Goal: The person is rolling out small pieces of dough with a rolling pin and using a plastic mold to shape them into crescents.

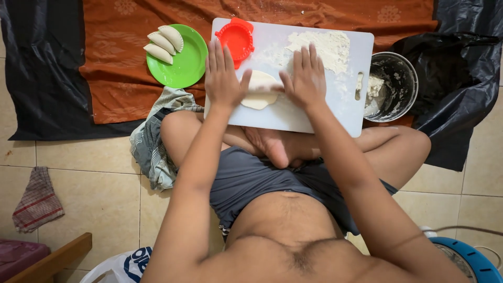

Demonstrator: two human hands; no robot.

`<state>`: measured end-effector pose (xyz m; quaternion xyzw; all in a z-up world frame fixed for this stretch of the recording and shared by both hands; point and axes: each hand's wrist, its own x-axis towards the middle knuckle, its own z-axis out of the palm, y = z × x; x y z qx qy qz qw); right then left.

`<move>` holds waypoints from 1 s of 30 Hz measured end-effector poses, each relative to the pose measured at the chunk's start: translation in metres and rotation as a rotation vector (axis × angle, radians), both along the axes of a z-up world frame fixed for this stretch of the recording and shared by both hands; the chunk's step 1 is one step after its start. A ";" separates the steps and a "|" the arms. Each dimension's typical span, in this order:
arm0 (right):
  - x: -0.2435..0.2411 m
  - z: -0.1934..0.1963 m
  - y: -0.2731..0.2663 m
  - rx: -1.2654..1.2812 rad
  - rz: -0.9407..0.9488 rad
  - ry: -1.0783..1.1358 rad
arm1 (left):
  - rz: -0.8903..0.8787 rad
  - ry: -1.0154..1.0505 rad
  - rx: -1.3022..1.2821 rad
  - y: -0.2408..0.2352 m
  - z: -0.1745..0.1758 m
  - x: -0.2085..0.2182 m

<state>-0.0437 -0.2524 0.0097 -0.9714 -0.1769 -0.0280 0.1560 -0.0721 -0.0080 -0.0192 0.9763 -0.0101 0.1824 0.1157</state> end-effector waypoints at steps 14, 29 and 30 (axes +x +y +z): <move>-0.099 -0.015 -0.016 0.002 0.063 -0.204 | -0.011 -0.028 -0.006 -0.008 0.003 -0.091; -0.007 -0.003 0.002 0.010 -0.060 -0.040 | 0.006 0.070 -0.025 -0.002 0.005 -0.004; -0.009 -0.005 0.001 0.007 -0.049 -0.054 | -0.003 0.062 -0.033 -0.002 0.004 -0.005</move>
